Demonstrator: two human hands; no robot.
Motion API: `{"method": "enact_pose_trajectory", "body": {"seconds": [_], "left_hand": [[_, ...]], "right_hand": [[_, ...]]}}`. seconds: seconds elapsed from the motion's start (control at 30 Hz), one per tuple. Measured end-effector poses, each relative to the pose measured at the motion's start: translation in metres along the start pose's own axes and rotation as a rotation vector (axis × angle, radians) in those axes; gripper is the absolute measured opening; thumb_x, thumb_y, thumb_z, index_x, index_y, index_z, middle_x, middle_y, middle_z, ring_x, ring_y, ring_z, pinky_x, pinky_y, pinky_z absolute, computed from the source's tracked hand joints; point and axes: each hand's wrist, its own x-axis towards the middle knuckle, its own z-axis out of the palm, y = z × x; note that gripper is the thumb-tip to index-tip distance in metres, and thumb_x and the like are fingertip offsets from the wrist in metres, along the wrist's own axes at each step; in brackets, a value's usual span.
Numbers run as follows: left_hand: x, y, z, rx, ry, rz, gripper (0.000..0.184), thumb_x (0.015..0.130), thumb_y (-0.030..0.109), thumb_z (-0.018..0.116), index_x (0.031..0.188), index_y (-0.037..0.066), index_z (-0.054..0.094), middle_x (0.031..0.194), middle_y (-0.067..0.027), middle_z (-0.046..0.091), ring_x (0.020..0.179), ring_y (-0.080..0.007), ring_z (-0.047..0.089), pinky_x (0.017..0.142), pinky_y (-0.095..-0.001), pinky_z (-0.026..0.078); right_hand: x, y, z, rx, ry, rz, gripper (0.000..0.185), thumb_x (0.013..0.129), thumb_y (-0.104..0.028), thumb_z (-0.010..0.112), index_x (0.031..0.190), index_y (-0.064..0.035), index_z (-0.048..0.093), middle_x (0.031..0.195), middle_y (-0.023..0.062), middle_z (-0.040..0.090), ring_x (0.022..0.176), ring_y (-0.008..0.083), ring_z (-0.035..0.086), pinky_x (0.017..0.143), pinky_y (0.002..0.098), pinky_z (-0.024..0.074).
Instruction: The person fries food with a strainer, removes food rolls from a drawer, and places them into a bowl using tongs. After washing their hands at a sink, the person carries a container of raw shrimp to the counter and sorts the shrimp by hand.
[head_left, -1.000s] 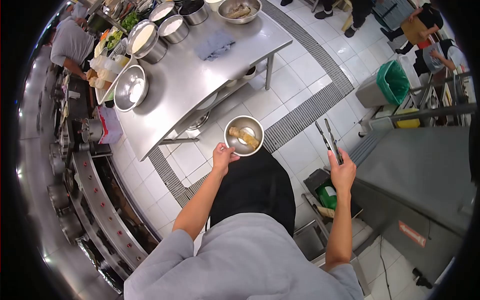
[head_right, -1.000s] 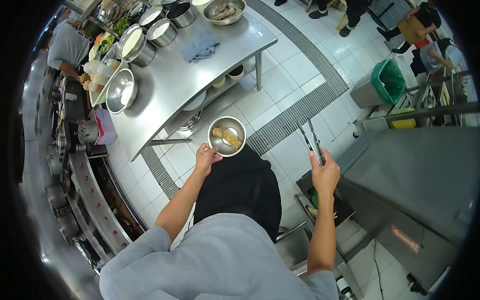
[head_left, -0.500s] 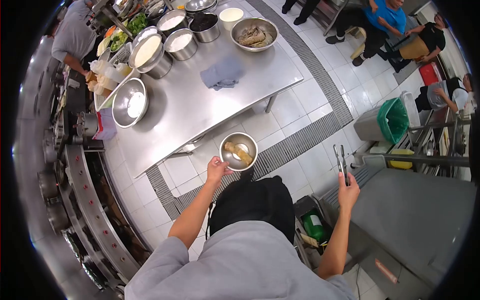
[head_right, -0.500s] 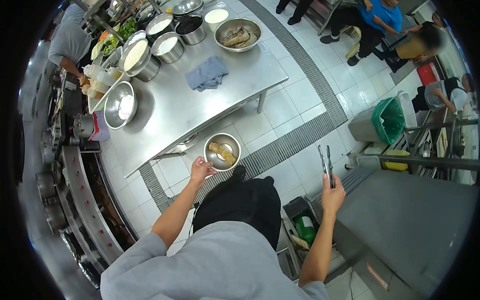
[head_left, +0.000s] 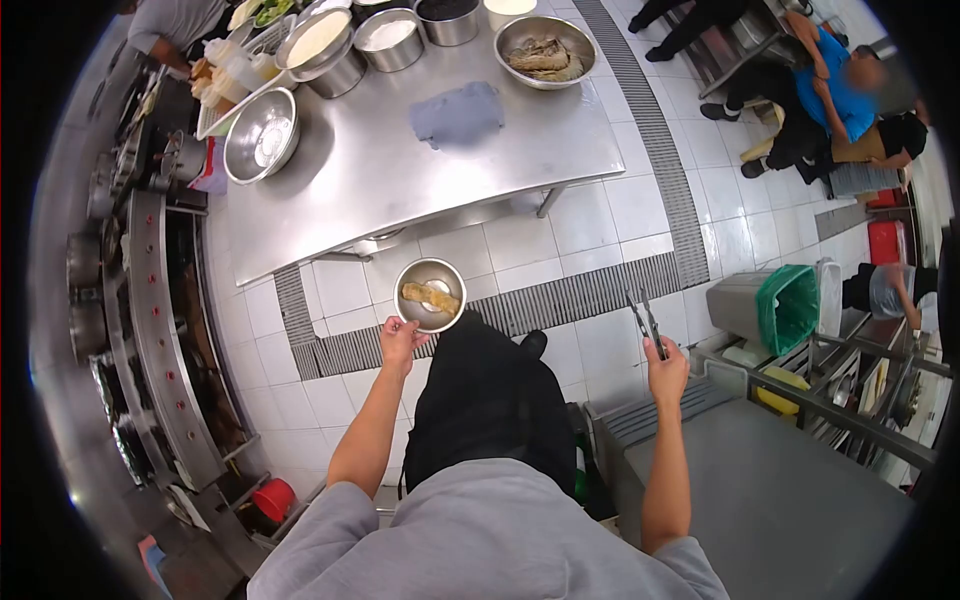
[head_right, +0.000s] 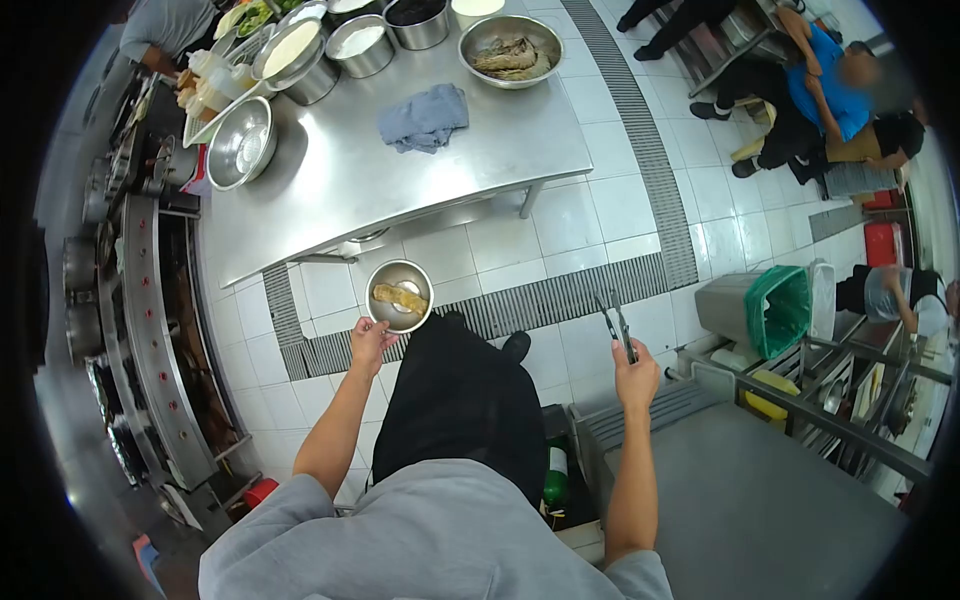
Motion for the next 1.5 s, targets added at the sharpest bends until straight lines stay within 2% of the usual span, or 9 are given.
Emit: {"method": "enact_pose_trajectory", "body": {"seconds": [0.4,0.63,0.77,0.9,0.93,1.1,1.23,1.37,1.5], "left_hand": [[-0.072,0.12,0.054,-0.038,-0.211,0.092,0.02,0.084,0.0,0.064,0.085,0.007,0.045,0.078,-0.0104,0.062,0.058,-0.0178,0.063,0.055,-0.0317,0.059],[0.05,0.164,0.093,-0.21,-0.255,0.239,0.025,0.083,-0.003,0.066,0.089,0.005,0.043,0.086,-0.0142,0.063,0.071,-0.029,0.069,0.065,-0.0358,0.062],[0.092,0.17,0.108,-0.219,-0.232,0.247,0.031,0.085,0.003,0.069,0.089,0.005,0.038,0.093,-0.0178,0.06,0.079,-0.0352,0.068,0.078,-0.0389,0.062],[0.065,0.178,0.11,-0.227,-0.235,0.13,0.039,0.091,0.022,0.067,0.114,0.0,0.044,0.111,-0.0227,0.056,0.096,-0.0341,0.065,0.082,-0.0401,0.058],[0.056,0.176,0.108,-0.195,-0.191,0.091,0.048,0.094,0.03,0.062,0.125,0.0,0.042,0.12,-0.0227,0.053,0.1,-0.0327,0.063,0.082,-0.0406,0.056],[-0.022,0.141,0.06,-0.11,-0.184,0.174,0.03,0.096,0.029,0.058,0.115,0.006,0.052,0.108,-0.0112,0.062,0.09,-0.0241,0.064,0.072,-0.0298,0.051],[-0.108,0.118,0.029,0.008,-0.166,0.248,0.02,0.097,0.022,0.056,0.107,0.006,0.057,0.098,-0.0089,0.067,0.079,-0.0171,0.066,0.069,-0.0258,0.05],[-0.175,0.08,-0.011,-0.165,-0.013,0.321,0.02,0.096,0.02,0.057,0.108,0.004,0.058,0.099,-0.0094,0.068,0.078,-0.0151,0.066,0.07,-0.0248,0.05],[-0.228,0.053,-0.053,-0.328,0.197,0.365,0.019,0.096,0.018,0.056,0.108,0.003,0.058,0.099,-0.0101,0.068,0.079,-0.0161,0.066,0.072,-0.0268,0.051]], "right_hand": [[-0.006,-0.034,-0.013,0.247,0.107,0.075,0.048,0.084,-0.037,0.073,0.108,0.004,0.067,0.076,0.0114,0.068,0.065,0.0188,0.06,0.062,0.0339,0.0469],[-0.03,-0.048,-0.028,0.314,0.542,-0.105,0.046,0.084,-0.032,0.074,0.111,0.0033,0.066,0.081,0.012,0.069,0.069,0.017,0.06,0.065,0.0313,0.0482],[-0.052,-0.042,-0.049,0.284,0.585,-0.002,0.045,0.084,-0.032,0.075,0.111,0.0031,0.066,0.079,0.0084,0.068,0.067,0.0142,0.058,0.063,0.03,0.0474],[-0.056,-0.048,-0.05,0.516,0.518,0.064,0.042,0.087,-0.029,0.072,0.112,0.0031,0.065,0.076,0.003,0.064,0.066,0.008,0.055,0.059,0.0254,0.0447],[-0.053,-0.054,-0.048,0.668,0.433,0.082,0.041,0.088,-0.027,0.071,0.114,0.0035,0.064,0.076,0.0025,0.063,0.063,0.0067,0.053,0.056,0.0238,0.0424],[-0.029,-0.11,-0.043,1.16,-0.132,-0.007,0.043,0.1,-0.036,0.049,0.119,0.0018,0.059,0.071,0.0028,0.06,0.046,0.0043,0.042,0.042,0.0194,0.0302],[-0.014,-0.177,-0.02,1.124,-0.567,-0.125,0.052,0.103,-0.044,0.039,0.12,0.0008,0.058,0.07,0.0045,0.06,0.043,0.006,0.043,0.042,0.0198,0.0304],[-0.022,-0.25,0.019,0.803,-0.94,-0.397,0.036,0.101,-0.03,0.049,0.122,-0.002,0.058,0.07,0.0036,0.059,0.046,0.0047,0.043,0.042,0.02,0.033],[-0.085,-0.321,0.056,0.527,-1.233,-0.668,0.041,0.093,-0.022,0.064,0.127,-0.0025,0.056,0.075,0.0014,0.06,0.048,0.0026,0.04,0.044,0.0186,0.0325]]}}
